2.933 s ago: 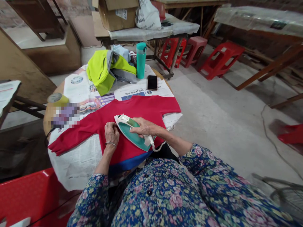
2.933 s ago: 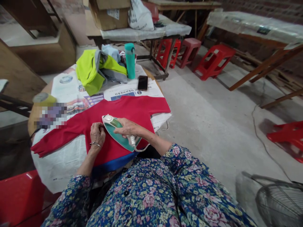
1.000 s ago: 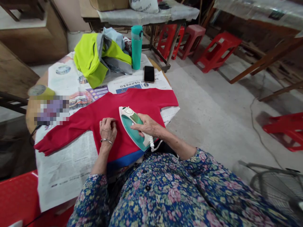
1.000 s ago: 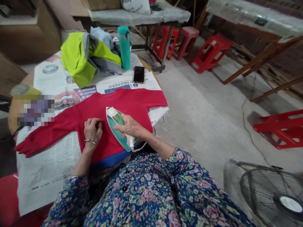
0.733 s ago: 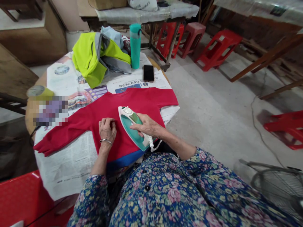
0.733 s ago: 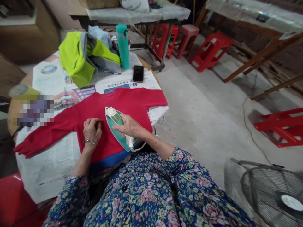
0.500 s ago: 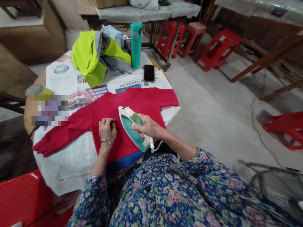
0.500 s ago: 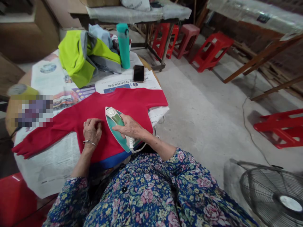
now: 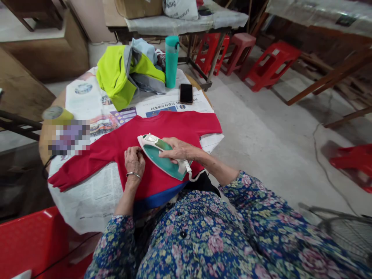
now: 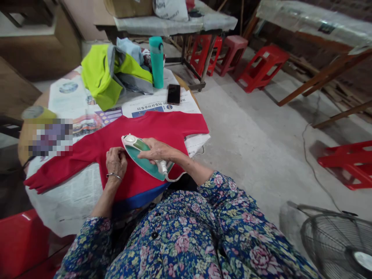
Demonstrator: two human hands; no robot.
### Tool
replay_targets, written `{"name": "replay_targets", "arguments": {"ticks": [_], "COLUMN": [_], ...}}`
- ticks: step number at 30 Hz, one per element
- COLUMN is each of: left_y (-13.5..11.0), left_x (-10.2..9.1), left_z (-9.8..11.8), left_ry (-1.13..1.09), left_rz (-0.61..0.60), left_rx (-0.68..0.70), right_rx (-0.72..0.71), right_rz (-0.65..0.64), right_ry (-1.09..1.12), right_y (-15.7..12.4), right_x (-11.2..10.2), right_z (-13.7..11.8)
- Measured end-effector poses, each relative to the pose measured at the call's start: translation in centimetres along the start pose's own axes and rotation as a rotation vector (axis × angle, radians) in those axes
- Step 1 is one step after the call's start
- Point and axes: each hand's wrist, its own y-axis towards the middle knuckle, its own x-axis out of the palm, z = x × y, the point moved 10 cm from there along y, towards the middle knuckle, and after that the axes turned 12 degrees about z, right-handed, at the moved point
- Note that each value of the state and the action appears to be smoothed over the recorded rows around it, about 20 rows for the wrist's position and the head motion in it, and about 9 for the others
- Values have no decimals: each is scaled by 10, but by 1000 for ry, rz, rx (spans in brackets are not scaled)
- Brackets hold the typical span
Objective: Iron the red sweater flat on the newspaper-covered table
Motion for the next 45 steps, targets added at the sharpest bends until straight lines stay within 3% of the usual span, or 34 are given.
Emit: {"name": "replay_targets", "arguments": {"ticks": [4,12,22,26,33,36,40,45], "left_y": [-1,1,-2,-2,-2,-2,-3,-4], "left_x": [-1,4,4,5,5,3,2,2], "left_z": [-4,-1,2,-1,-4,-3,-2,3], "left_ry": [12,10,22,18,29,31,66,86], "left_rz": [24,-22,-5,-22,-22,-1,-33,-72], "left_rx": [-30,-21,-18,-34,-30,-13,-28,-39], "right_rx": [37,72,90,24,66,63,95,187], "right_rz": [-48,254,296,378,291,360,533,677], "right_ry": [-5,33,-8,-48,-71,-58,-18,-39], "right_y": [-20,-29,-57,-45,12,26,26,-3], "right_x": [-2,-57,-76,-92,-96,-103,-120,-147], "right_z": [13,20,22,8,-1,-9,-9,11]}}
